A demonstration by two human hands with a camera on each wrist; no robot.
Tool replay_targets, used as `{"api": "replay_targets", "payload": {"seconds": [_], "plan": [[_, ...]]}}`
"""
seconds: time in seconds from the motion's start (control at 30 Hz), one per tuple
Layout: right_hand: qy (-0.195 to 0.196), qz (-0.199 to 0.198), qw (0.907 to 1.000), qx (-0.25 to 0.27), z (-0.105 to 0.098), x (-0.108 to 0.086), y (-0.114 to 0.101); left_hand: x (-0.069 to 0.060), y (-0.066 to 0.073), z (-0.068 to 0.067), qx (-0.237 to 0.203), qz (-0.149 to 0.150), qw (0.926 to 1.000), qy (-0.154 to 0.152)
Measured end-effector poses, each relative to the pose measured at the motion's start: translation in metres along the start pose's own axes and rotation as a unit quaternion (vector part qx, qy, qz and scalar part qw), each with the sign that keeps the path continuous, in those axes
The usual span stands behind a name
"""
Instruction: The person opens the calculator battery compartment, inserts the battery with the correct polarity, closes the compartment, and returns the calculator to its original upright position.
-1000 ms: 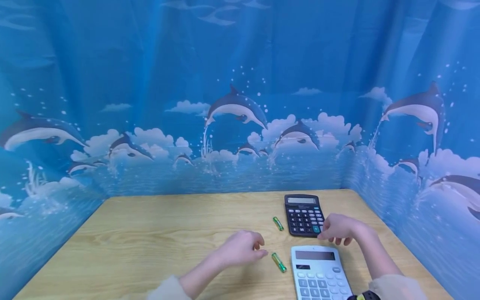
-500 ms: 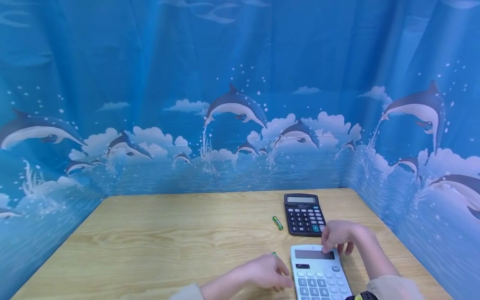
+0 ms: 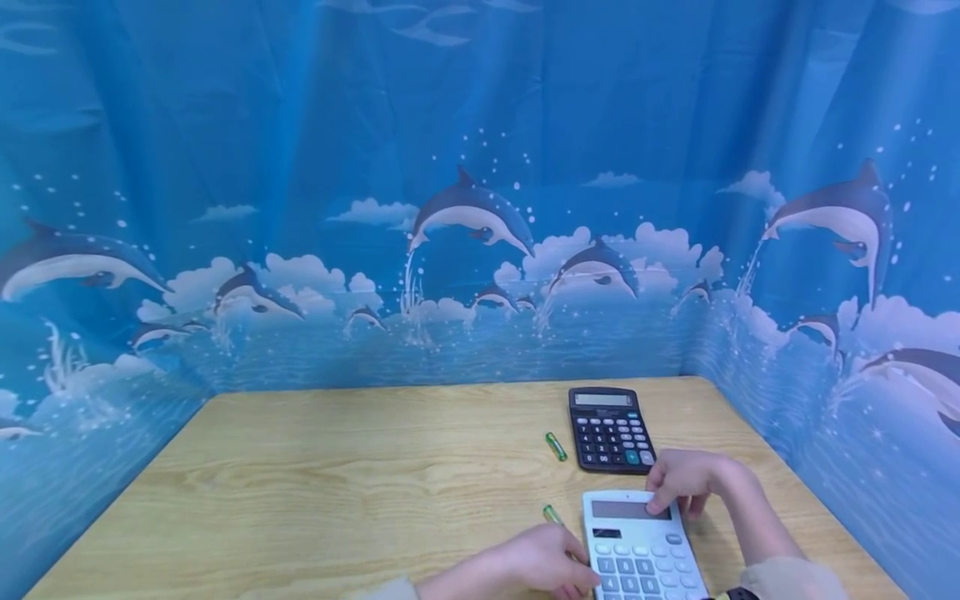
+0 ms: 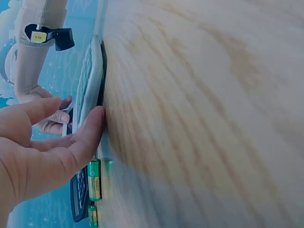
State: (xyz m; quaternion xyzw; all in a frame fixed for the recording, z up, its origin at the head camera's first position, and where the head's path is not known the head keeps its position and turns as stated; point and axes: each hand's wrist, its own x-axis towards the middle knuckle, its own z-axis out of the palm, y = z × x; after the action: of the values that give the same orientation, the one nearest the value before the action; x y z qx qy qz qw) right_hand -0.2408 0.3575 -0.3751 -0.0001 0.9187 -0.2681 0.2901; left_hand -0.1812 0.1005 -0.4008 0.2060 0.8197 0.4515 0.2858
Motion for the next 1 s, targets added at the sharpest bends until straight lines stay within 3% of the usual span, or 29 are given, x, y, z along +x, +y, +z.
{"api": "replay_targets", "payload": {"seconds": [0.13, 0.27, 0.57, 0.77, 1.0], "plan": [[0.007, -0.002, 0.9999, 0.01, 0.001, -0.006, -0.002, 0.001, 0.001, 0.004, -0.046, -0.018, 0.9988, 0.01], [0.011, -0.012, 0.9996, 0.021, 0.001, -0.01, 0.0, 0.003, 0.002, 0.007, -0.061, -0.038, 0.9972, 0.023], [-0.01, -0.089, 0.9947, 0.051, -0.008, -0.01, 0.004, 0.004, 0.002, 0.005, -0.124, -0.069, 0.9889, 0.044], [-0.007, -0.139, 0.9885, 0.06, -0.013, -0.011, -0.004, 0.006, -0.002, 0.002, -0.174, -0.032, 0.9812, 0.078], [0.016, -0.173, 0.9819, 0.075, -0.015, -0.011, -0.015, 0.005, -0.003, -0.013, -0.18, 0.004, 0.9756, 0.126]]}}
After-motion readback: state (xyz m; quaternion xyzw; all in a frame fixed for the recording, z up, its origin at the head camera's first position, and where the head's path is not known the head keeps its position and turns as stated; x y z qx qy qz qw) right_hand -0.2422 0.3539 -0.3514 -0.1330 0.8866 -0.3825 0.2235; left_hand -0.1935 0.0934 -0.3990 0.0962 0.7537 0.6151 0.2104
